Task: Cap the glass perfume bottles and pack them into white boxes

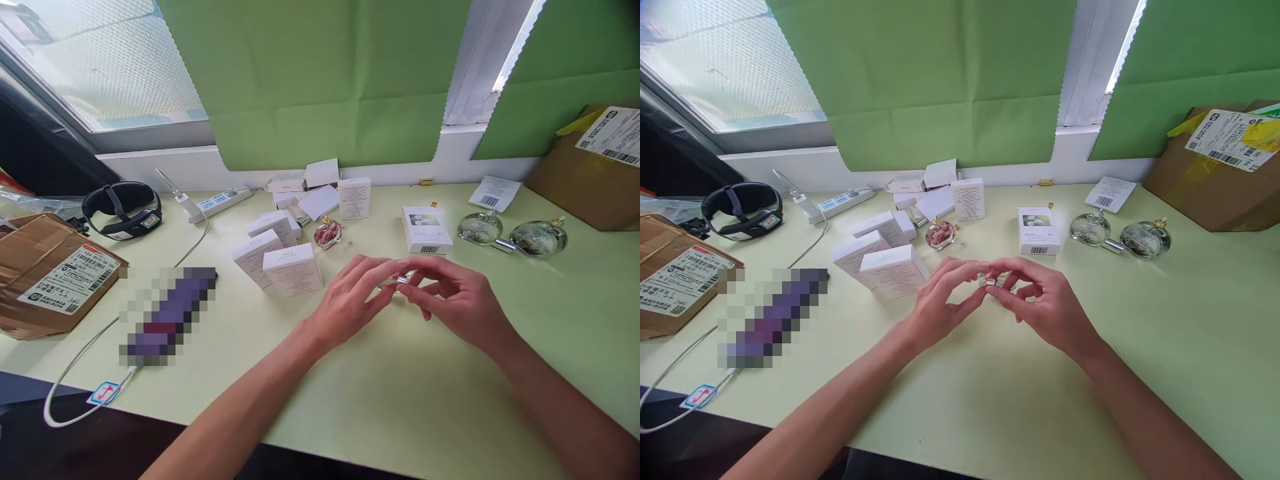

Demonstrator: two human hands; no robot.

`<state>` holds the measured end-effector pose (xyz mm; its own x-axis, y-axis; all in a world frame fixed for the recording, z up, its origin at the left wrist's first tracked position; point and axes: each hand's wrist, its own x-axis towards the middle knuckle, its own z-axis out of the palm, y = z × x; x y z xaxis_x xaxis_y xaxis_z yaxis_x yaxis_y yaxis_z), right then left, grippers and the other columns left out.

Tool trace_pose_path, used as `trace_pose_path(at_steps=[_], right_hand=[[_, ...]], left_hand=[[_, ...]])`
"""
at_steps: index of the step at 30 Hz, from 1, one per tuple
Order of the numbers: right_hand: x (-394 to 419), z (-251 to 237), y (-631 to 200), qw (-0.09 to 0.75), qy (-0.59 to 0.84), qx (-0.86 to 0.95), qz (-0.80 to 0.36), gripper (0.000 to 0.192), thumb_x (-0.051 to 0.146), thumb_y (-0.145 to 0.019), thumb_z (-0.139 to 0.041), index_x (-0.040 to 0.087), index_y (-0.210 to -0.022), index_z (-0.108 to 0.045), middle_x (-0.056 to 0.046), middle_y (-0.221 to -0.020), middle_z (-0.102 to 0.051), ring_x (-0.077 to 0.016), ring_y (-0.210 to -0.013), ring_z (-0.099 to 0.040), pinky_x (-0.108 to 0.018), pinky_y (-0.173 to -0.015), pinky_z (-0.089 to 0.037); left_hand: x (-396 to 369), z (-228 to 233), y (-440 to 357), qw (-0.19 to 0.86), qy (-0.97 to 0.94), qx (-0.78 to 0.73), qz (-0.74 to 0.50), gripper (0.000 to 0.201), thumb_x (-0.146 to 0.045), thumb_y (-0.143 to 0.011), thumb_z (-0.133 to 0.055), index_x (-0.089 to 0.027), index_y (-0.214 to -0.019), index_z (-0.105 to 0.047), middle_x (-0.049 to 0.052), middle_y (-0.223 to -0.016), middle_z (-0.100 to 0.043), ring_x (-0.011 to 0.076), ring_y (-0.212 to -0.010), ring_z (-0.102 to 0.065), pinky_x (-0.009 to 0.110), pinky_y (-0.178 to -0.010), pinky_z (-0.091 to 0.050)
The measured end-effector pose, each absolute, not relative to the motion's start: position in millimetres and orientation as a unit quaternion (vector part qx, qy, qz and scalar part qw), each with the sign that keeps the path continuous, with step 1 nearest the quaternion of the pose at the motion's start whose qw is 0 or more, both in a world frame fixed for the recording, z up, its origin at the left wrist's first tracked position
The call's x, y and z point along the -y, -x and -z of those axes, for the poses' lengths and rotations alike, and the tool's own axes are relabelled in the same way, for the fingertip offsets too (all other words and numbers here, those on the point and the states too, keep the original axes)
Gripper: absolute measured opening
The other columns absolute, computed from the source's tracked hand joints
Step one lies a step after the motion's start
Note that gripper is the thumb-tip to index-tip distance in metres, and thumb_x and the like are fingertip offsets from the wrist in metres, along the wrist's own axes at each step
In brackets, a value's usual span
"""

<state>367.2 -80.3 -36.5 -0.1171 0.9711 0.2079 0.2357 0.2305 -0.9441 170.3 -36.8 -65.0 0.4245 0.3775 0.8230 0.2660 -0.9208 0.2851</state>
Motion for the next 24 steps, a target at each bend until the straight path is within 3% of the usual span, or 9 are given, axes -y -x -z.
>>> trace_pose_path(at_steps=[5,9,15,20,24], right_hand=[[79.6,40.9,-370.7,0.488,0.471,0.663,-0.316,0.024,0.031,-0.085,-0.075,0.031,-0.110,-0.073,-0.003,-0.104,-0.070,-0.0146,-0.074,-0.060,-0.024,-0.046,-0.056],[75.0,46.3,-376.6,0.508,0.452,0.666,-0.306,0.023,0.031,-0.091,-0.068,0.034,-0.113,-0.074,-0.003,-0.112,-0.067,-0.0147,-0.077,-0.061,-0.026,-0.049,-0.056],[63.0,49.0,-388.7,0.527,0.493,0.590,-0.362,0.019,0.039,-0.091,-0.068,0.029,-0.105,-0.075,-0.003,-0.091,-0.068,-0.0118,-0.060,-0.057,-0.029,-0.049,-0.055],[57.9,53.3,-394.5,0.544,0.473,0.546,-0.428,0.020,0.041,-0.084,-0.076,0.026,-0.098,-0.074,-0.008,-0.104,-0.071,-0.0164,-0.072,-0.058,-0.028,-0.047,-0.051],[57.0,59.2,-397.5,0.540,0.449,0.534,-0.470,0.026,0.038,-0.083,-0.076,0.031,-0.109,-0.075,-0.007,-0.105,-0.072,-0.0141,-0.069,-0.051,-0.026,-0.045,-0.040]], left_hand=[[34.9,73.9,-169.3,0.095,-0.808,-0.253,-0.524,0.050,-0.021,-0.091,-0.068,-0.025,-0.136,-0.048,0.007,-0.115,-0.059,0.0129,-0.088,-0.062,0.031,-0.084,-0.056],[30.0,87.2,-171.9,0.155,-0.802,-0.324,-0.477,0.051,-0.026,-0.090,-0.068,-0.024,-0.136,-0.047,0.009,-0.122,-0.056,0.0179,-0.105,-0.060,0.036,-0.092,-0.054],[26.0,93.4,-174.6,0.247,-0.814,-0.353,-0.390,0.034,-0.032,-0.096,-0.061,-0.024,-0.129,-0.055,0.008,-0.121,-0.063,0.0206,-0.112,-0.062,0.039,-0.099,-0.051],[24.5,91.4,-172.1,0.255,-0.822,-0.334,-0.385,0.031,-0.029,-0.099,-0.056,-0.022,-0.129,-0.057,0.009,-0.122,-0.065,0.0219,-0.115,-0.061,0.040,-0.100,-0.050],[21.8,92.0,-169.0,0.257,-0.834,-0.305,-0.383,0.032,-0.018,-0.100,-0.050,-0.023,-0.132,-0.055,0.008,-0.122,-0.067,0.0213,-0.116,-0.062,0.041,-0.103,-0.047]])
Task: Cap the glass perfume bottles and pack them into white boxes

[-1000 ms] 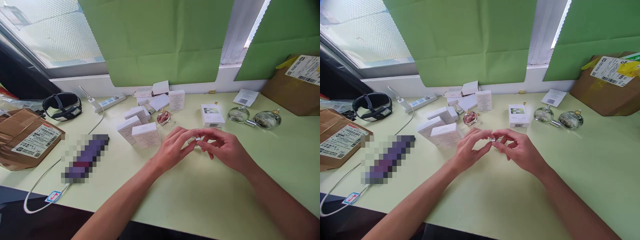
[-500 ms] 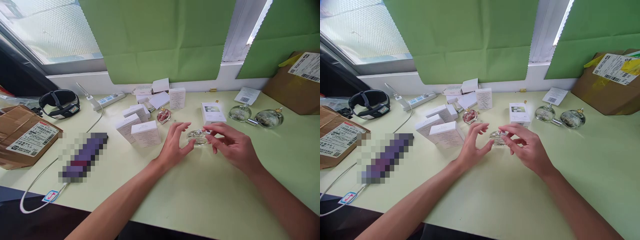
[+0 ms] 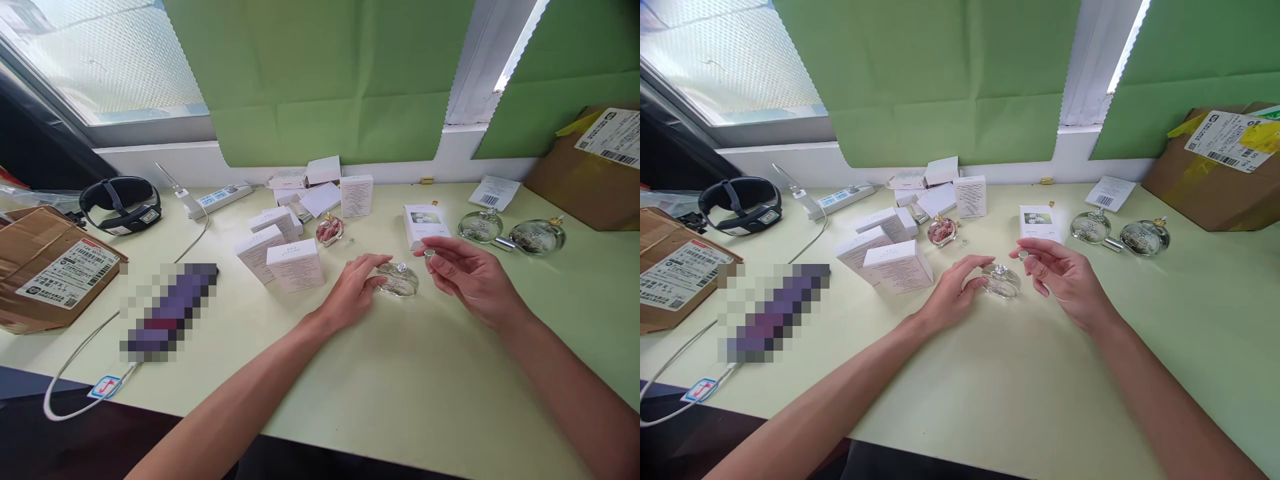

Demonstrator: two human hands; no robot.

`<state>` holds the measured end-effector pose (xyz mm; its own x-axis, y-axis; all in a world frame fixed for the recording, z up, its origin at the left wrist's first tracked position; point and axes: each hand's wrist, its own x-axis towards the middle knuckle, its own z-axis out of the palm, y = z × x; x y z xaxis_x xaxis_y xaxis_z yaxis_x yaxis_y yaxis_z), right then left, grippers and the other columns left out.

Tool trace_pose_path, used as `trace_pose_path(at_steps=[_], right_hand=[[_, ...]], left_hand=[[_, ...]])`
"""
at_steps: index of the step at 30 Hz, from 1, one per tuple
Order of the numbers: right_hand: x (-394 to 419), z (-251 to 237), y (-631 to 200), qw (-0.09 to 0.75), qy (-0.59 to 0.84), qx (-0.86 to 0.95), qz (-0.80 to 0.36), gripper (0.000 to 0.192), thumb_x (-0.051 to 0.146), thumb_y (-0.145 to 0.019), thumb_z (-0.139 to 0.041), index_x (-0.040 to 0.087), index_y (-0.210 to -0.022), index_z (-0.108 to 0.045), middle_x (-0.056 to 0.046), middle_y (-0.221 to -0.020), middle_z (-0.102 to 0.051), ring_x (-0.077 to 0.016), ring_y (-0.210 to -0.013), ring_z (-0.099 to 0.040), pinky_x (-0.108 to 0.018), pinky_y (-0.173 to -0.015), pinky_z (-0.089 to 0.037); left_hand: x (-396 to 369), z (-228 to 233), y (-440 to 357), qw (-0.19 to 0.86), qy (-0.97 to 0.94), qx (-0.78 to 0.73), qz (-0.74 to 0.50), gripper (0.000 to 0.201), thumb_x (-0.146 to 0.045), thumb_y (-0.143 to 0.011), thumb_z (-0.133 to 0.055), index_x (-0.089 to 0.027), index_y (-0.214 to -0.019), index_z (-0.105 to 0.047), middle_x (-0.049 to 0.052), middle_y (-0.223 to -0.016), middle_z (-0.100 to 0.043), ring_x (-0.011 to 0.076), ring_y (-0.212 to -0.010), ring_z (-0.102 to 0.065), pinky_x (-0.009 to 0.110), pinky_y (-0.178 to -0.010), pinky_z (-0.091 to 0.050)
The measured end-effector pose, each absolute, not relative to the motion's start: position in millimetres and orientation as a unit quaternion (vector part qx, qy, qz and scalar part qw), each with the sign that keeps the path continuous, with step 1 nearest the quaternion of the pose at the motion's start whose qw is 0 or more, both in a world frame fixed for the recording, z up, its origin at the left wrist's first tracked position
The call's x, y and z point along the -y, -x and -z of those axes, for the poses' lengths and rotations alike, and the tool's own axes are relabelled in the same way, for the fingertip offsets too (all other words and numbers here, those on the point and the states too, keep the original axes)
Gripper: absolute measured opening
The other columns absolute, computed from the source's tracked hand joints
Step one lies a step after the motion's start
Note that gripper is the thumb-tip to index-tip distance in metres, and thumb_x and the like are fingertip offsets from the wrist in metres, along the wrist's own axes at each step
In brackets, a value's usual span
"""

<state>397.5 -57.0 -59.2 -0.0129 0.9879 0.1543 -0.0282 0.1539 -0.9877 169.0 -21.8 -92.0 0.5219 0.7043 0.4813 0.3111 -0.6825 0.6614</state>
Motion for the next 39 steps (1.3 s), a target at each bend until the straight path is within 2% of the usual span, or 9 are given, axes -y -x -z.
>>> trace_pose_path(at_steps=[5,8,11,13,17,21,27,34,39], right_hand=[[56.8,62.9,-394.8,0.534,0.438,0.533,-0.488,0.019,0.036,-0.087,-0.073,0.032,-0.106,-0.077,-0.004,-0.104,-0.073,-0.0097,-0.059,-0.038,-0.026,-0.046,-0.033],[56.1,63.9,-391.5,0.540,0.446,0.531,-0.478,0.016,0.035,-0.084,-0.076,0.028,-0.099,-0.077,-0.005,-0.102,-0.074,-0.0097,-0.059,-0.041,-0.026,-0.046,-0.034],[56.6,63.1,-387.7,0.555,0.455,0.536,-0.444,0.014,0.033,-0.081,-0.080,0.027,-0.092,-0.076,-0.005,-0.102,-0.076,-0.0122,-0.066,-0.051,-0.024,-0.047,-0.039],[57.8,61.8,-384.9,0.564,0.459,0.550,-0.411,0.015,0.032,-0.079,-0.082,0.027,-0.092,-0.076,-0.005,-0.103,-0.076,-0.0155,-0.079,-0.058,-0.026,-0.056,-0.049],[60.1,61.0,-380.8,0.570,0.470,0.562,-0.373,0.024,0.033,-0.078,-0.082,0.030,-0.102,-0.078,-0.004,-0.105,-0.076,-0.0178,-0.088,-0.061,-0.033,-0.076,-0.058],[60.3,62.2,-379.3,0.564,0.479,0.570,-0.357,0.022,0.034,-0.078,-0.082,0.031,-0.100,-0.079,-0.003,-0.102,-0.075,-0.0176,-0.084,-0.060,-0.034,-0.073,-0.057],[61.7,63.9,-375.4,0.567,0.478,0.582,-0.333,0.020,0.032,-0.075,-0.085,0.031,-0.093,-0.076,0.000,-0.092,-0.071,-0.0146,-0.073,-0.054,-0.032,-0.068,-0.054],[69.9,60.0,-371.5,0.555,0.463,0.613,-0.319,0.014,0.033,-0.076,-0.084,0.030,-0.086,-0.075,-0.001,-0.092,-0.071,-0.0148,-0.069,-0.054,-0.033,-0.064,-0.052],[73.3,56.2,-368.8,0.535,0.470,0.619,-0.331,0.016,0.038,-0.075,-0.084,0.029,-0.086,-0.075,-0.003,-0.092,-0.071,-0.0154,-0.068,-0.054,-0.033,-0.060,-0.052]], left_hand=[[30.7,84.5,-170.8,0.258,-0.828,-0.324,-0.377,0.046,-0.010,-0.097,-0.042,-0.024,-0.141,-0.046,0.010,-0.138,-0.056,0.0228,-0.133,-0.049,0.046,-0.112,-0.041],[41.0,82.1,-179.4,0.268,-0.818,-0.375,-0.345,0.062,-0.032,-0.089,-0.065,-0.022,-0.145,-0.040,0.015,-0.143,-0.042,0.0307,-0.138,-0.040,0.052,-0.114,-0.038],[46.3,84.4,-189.1,0.274,-0.807,-0.413,-0.321,0.082,-0.053,-0.075,-0.079,-0.024,-0.142,-0.042,0.016,-0.140,-0.041,0.0356,-0.135,-0.041,0.057,-0.111,-0.041],[45.6,86.0,-191.8,0.273,-0.806,-0.418,-0.317,0.078,-0.052,-0.076,-0.078,-0.025,-0.141,-0.043,0.015,-0.137,-0.044,0.0353,-0.132,-0.044,0.057,-0.109,-0.042],[41.1,84.7,-188.2,0.302,-0.838,-0.343,-0.300,0.076,-0.026,-0.082,-0.070,-0.028,-0.148,-0.032,0.013,-0.148,-0.041,0.0315,-0.138,-0.042,0.054,-0.116,-0.036],[40.2,84.4,-185.7,0.316,-0.824,-0.352,-0.311,0.077,-0.032,-0.081,-0.072,-0.029,-0.148,-0.035,0.014,-0.150,-0.035,0.0339,-0.140,-0.038,0.055,-0.114,-0.039],[39.8,86.2,-183.6,0.307,-0.824,-0.335,-0.339,0.065,-0.015,-0.084,-0.060,-0.028,-0.144,-0.039,0.010,-0.133,-0.055,0.0274,-0.125,-0.052,0.048,-0.108,-0.044],[44.4,76.7,-184.0,0.170,-0.802,-0.282,-0.498,0.045,-0.021,-0.086,-0.065,-0.025,-0.127,-0.048,0.009,-0.120,-0.055,0.0232,-0.113,-0.056,0.043,-0.100,-0.048],[42.0,77.2,-181.5,0.144,-0.788,-0.282,-0.528,0.057,-0.021,-0.082,-0.068,-0.025,-0.134,-0.045,0.010,-0.123,-0.052,0.0244,-0.118,-0.054,0.045,-0.102,-0.047]])
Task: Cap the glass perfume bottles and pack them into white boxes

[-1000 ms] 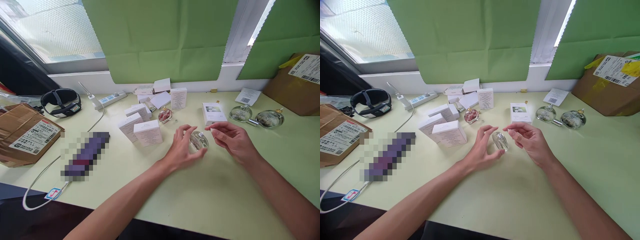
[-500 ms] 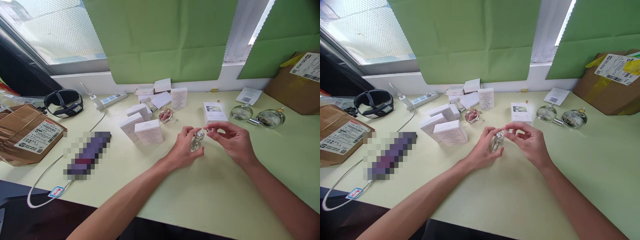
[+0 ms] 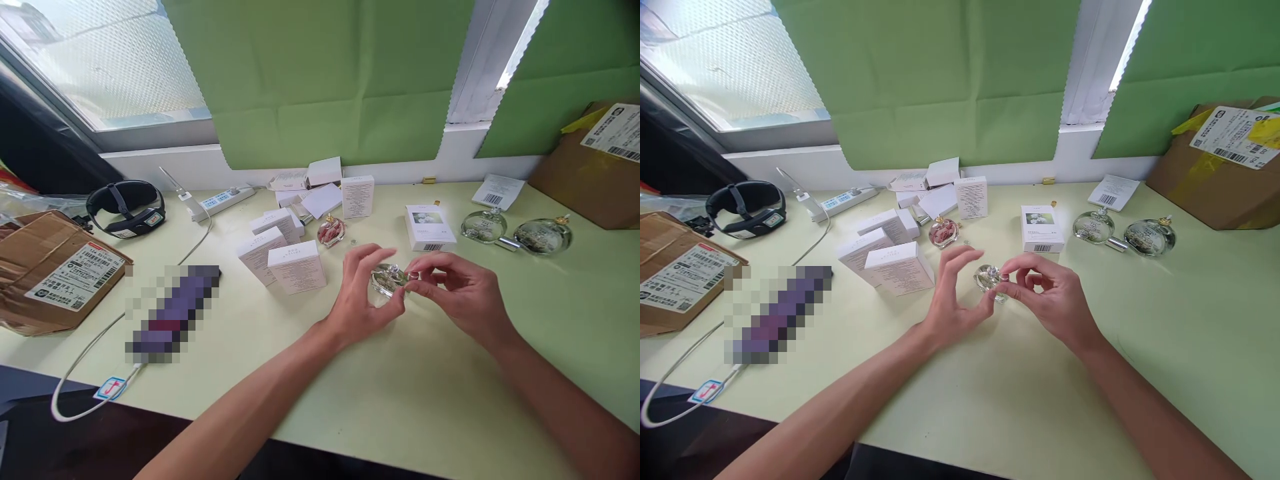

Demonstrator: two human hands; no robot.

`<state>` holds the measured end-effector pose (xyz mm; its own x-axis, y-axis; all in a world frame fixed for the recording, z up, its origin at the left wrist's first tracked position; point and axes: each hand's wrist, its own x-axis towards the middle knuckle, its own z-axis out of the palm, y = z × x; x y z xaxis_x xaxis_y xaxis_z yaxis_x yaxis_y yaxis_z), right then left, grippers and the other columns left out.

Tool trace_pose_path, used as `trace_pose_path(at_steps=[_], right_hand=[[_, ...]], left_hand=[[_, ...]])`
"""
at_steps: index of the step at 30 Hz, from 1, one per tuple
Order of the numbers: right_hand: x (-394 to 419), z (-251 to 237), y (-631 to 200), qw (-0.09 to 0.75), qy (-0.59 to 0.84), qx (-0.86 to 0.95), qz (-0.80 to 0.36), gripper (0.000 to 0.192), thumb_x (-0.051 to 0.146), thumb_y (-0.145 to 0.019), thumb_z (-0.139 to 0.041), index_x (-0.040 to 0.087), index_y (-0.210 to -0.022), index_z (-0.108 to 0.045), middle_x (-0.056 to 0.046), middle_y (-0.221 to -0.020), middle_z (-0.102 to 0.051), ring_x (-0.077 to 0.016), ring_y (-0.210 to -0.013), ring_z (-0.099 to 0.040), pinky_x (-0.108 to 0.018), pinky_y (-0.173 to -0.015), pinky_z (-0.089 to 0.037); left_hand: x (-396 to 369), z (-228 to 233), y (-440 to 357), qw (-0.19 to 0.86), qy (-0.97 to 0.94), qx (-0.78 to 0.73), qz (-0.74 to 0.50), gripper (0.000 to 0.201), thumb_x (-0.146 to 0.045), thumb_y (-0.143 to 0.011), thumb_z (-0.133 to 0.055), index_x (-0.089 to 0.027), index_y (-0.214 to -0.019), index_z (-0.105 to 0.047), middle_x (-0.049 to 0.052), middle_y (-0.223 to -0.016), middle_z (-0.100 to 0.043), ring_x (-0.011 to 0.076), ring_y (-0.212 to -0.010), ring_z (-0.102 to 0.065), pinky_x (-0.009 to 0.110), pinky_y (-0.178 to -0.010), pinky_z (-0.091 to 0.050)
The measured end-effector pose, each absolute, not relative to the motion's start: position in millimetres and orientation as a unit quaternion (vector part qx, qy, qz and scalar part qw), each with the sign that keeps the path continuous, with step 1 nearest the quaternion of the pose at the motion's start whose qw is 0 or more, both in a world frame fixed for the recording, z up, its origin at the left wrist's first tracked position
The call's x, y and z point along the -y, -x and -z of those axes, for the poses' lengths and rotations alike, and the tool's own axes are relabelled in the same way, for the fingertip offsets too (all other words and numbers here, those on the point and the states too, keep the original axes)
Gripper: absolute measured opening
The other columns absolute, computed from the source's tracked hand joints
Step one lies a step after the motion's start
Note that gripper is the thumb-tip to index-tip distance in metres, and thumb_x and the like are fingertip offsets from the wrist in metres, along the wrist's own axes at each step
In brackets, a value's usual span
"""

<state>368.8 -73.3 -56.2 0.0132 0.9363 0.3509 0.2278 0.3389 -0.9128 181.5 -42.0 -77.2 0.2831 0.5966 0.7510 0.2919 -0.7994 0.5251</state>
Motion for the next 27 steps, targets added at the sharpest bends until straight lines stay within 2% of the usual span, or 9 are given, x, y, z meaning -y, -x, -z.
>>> trace_pose_path(at_steps=[2,6,11,18,21,24,27], right_hand=[[72.6,55.6,-368.2,0.535,0.479,0.614,-0.329,0.018,0.040,-0.075,-0.083,0.029,-0.088,-0.076,-0.003,-0.094,-0.071,-0.0160,-0.068,-0.055,-0.032,-0.058,-0.052],[70.7,54.7,-368.6,0.541,0.516,0.596,-0.293,0.019,0.042,-0.078,-0.080,0.030,-0.091,-0.077,-0.004,-0.093,-0.070,-0.0164,-0.069,-0.053,-0.031,-0.054,-0.050],[70.2,57.6,-368.8,0.546,0.498,0.613,-0.278,0.013,0.036,-0.080,-0.080,0.031,-0.091,-0.076,-0.001,-0.089,-0.069,-0.0153,-0.069,-0.049,-0.031,-0.057,-0.047],[70.5,63.8,-366.0,0.528,0.486,0.639,-0.278,0.015,0.034,-0.078,-0.082,0.030,-0.091,-0.075,-0.002,-0.096,-0.071,-0.0169,-0.076,-0.055,-0.031,-0.061,-0.048],[70.2,65.2,-367.0,0.524,0.483,0.645,-0.276,0.013,0.033,-0.079,-0.082,0.030,-0.091,-0.075,-0.002,-0.097,-0.071,-0.0154,-0.074,-0.054,-0.029,-0.060,-0.047],[69.0,66.0,-368.4,0.525,0.481,0.644,-0.280,0.013,0.033,-0.079,-0.082,0.030,-0.091,-0.075,-0.001,-0.097,-0.071,-0.0138,-0.072,-0.053,-0.028,-0.060,-0.047],[67.1,67.3,-369.9,0.525,0.476,0.646,-0.285,0.014,0.032,-0.079,-0.082,0.030,-0.091,-0.075,-0.001,-0.095,-0.070,-0.0131,-0.071,-0.053,-0.027,-0.059,-0.048]], left_hand=[[38.4,79.7,-178.8,0.212,-0.795,-0.308,-0.477,0.062,-0.020,-0.082,-0.067,-0.024,-0.139,-0.041,0.011,-0.125,-0.056,0.0251,-0.119,-0.055,0.046,-0.103,-0.047],[33.5,87.3,-178.4,0.310,-0.792,-0.342,-0.400,0.055,-0.022,-0.087,-0.066,-0.025,-0.137,-0.045,0.008,-0.116,-0.065,0.0225,-0.109,-0.063,0.040,-0.094,-0.053],[38.6,93.5,-186.2,0.312,-0.798,-0.339,-0.389,0.060,-0.029,-0.084,-0.072,-0.028,-0.138,-0.045,0.005,-0.108,-0.062,0.0180,-0.093,-0.061,0.036,-0.084,-0.055],[40.8,89.7,-180.6,0.376,-0.815,-0.289,-0.332,0.088,-0.030,-0.079,-0.074,-0.034,-0.153,-0.026,0.010,-0.142,-0.043,0.0110,-0.075,-0.050,0.032,-0.072,-0.054],[38.8,88.8,-177.8,0.396,-0.818,-0.283,-0.307,0.091,-0.030,-0.081,-0.071,-0.032,-0.156,-0.021,0.010,-0.136,-0.050,0.0123,-0.075,-0.050,0.032,-0.070,-0.052],[38.2,88.2,-177.0,0.407,-0.819,-0.287,-0.286,0.086,-0.032,-0.083,-0.068,-0.029,-0.157,-0.022,0.009,-0.126,-0.057,0.0133,-0.076,-0.052,0.031,-0.069,-0.051],[38.8,87.4,-177.3,0.416,-0.815,-0.288,-0.284,0.082,-0.035,-0.085,-0.068,-0.030,-0.155,-0.025,0.009,-0.132,-0.054,0.0122,-0.077,-0.052,0.030,-0.069,-0.050]])
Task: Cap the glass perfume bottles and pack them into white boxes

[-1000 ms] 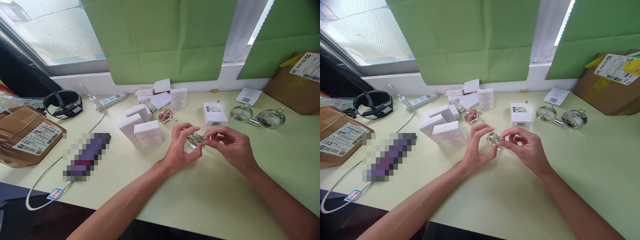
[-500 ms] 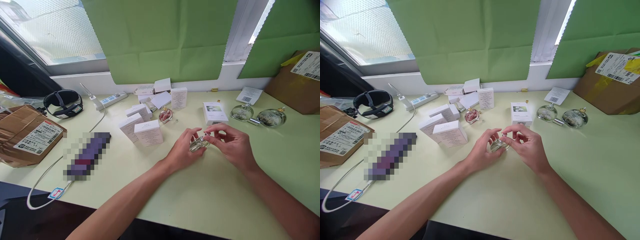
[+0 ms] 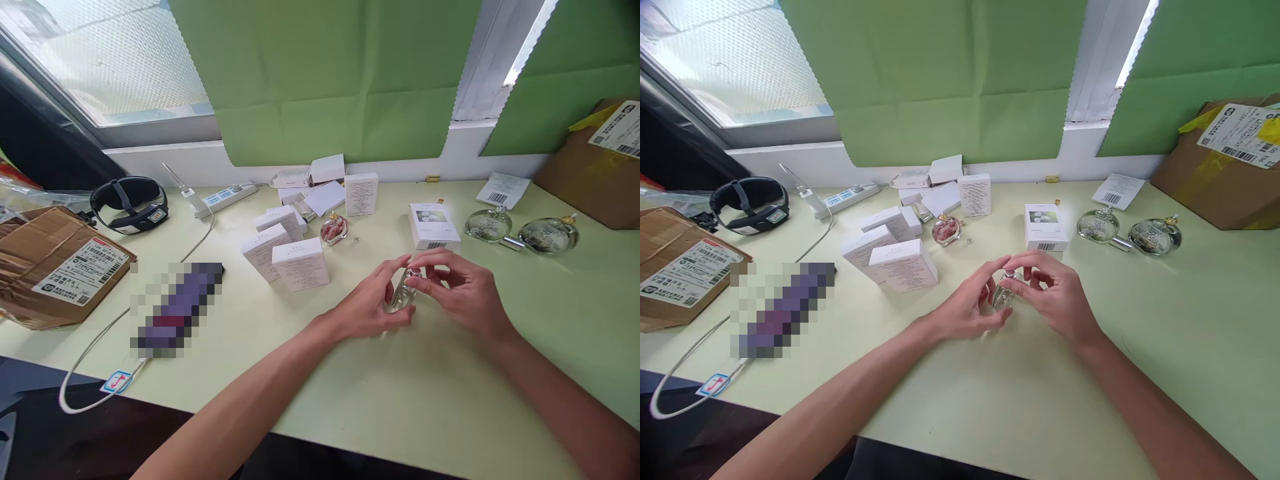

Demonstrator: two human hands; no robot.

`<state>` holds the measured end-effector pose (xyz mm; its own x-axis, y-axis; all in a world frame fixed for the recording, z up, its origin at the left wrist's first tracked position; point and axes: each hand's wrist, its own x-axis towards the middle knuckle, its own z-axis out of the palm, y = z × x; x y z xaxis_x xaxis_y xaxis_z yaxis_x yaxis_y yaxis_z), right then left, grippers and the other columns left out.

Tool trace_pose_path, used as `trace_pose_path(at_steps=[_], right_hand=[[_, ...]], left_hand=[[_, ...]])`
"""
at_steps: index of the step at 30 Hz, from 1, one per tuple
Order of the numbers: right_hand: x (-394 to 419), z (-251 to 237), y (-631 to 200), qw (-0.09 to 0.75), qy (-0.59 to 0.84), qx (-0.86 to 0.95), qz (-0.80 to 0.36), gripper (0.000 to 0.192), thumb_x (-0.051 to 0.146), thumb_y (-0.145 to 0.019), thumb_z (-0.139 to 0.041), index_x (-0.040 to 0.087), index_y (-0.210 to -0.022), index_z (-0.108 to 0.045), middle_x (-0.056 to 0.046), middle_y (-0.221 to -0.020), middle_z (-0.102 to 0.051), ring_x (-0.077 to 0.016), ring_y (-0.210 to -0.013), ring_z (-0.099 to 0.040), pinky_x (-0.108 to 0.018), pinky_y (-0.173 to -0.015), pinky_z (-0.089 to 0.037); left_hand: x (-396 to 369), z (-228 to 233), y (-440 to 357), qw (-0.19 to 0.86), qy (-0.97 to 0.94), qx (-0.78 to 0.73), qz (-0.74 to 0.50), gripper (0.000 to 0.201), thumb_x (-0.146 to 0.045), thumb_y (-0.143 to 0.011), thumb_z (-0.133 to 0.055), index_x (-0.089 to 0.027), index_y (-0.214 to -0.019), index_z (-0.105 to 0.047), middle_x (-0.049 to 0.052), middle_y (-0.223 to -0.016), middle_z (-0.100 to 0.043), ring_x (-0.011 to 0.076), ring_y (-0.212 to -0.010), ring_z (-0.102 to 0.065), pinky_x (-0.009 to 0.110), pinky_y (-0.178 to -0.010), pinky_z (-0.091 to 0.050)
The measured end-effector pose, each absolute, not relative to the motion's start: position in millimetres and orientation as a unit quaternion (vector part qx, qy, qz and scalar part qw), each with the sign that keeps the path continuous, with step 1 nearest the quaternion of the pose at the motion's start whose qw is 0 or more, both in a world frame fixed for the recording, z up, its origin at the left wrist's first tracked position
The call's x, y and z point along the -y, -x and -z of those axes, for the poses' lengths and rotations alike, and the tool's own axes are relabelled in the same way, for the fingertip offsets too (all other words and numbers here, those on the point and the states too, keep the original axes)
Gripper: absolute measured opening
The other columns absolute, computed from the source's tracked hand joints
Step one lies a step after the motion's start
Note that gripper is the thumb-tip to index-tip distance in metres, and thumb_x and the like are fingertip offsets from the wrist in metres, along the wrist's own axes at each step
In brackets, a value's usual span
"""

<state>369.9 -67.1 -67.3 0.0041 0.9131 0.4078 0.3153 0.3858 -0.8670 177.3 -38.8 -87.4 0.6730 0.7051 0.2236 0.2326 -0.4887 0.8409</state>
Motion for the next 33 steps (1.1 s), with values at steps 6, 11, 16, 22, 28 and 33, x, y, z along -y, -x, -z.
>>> trace_pose_path(at_steps=[6,11,16,22,28,33], right_hand=[[63.6,71.3,-376.0,0.521,0.442,0.651,-0.330,0.014,0.030,-0.082,-0.079,0.033,-0.096,-0.076,0.000,-0.102,-0.067,-0.0129,-0.077,-0.056,-0.027,-0.062,-0.050],[62.2,71.4,-379.7,0.516,0.437,0.655,-0.338,0.016,0.029,-0.085,-0.076,0.036,-0.100,-0.078,0.000,-0.101,-0.066,-0.0143,-0.087,-0.061,-0.025,-0.067,-0.053],[60.8,71.3,-383.0,0.503,0.448,0.664,-0.324,0.019,0.031,-0.087,-0.075,0.039,-0.103,-0.078,0.001,-0.107,-0.068,-0.0141,-0.091,-0.064,-0.023,-0.070,-0.056],[60.3,72.2,-386.3,0.489,0.453,0.671,-0.324,0.019,0.033,-0.089,-0.072,0.039,-0.106,-0.077,0.000,-0.111,-0.070,-0.0171,-0.101,-0.065,-0.025,-0.075,-0.058],[61.0,67.0,-390.8,0.460,0.453,0.675,-0.359,0.037,0.037,-0.084,-0.076,0.040,-0.121,-0.069,-0.003,-0.121,-0.060,-0.0158,-0.087,-0.058,-0.027,-0.066,-0.057],[62.5,62.2,-402.5,0.359,0.502,0.696,-0.367,0.073,0.043,-0.074,-0.083,0.040,-0.137,-0.047,-0.005,-0.120,-0.058,-0.0184,-0.086,-0.059,-0.025,-0.058,-0.053]], left_hand=[[40.8,85.3,-178.5,0.410,-0.808,-0.310,-0.287,0.083,-0.042,-0.083,-0.072,-0.035,-0.152,-0.027,0.008,-0.134,-0.051,0.0118,-0.076,-0.053,0.030,-0.069,-0.052],[41.3,83.1,-177.9,0.379,-0.818,-0.324,-0.286,0.082,-0.042,-0.082,-0.073,-0.034,-0.150,-0.028,0.008,-0.137,-0.051,0.0135,-0.079,-0.054,0.033,-0.074,-0.053],[39.7,79.5,-174.7,0.318,-0.846,-0.298,-0.307,0.081,-0.032,-0.079,-0.072,-0.029,-0.148,-0.030,0.010,-0.146,-0.045,0.0255,-0.117,-0.055,0.043,-0.099,-0.050],[38.5,80.3,-175.3,0.298,-0.847,-0.307,-0.315,0.076,-0.033,-0.084,-0.072,-0.029,-0.147,-0.030,0.010,-0.141,-0.051,0.0282,-0.133,-0.048,0.049,-0.112,-0.040],[38.6,84.2,-176.8,0.303,-0.827,-0.334,-0.336,0.073,-0.040,-0.085,-0.073,-0.029,-0.144,-0.033,0.011,-0.134,-0.049,0.0264,-0.125,-0.054,0.046,-0.103,-0.049],[37.5,83.1,-174.7,0.292,-0.834,-0.332,-0.331,0.065,-0.030,-0.088,-0.067,-0.028,-0.144,-0.033,0.010,-0.129,-0.051,0.0249,-0.122,-0.054,0.043,-0.102,-0.049]])
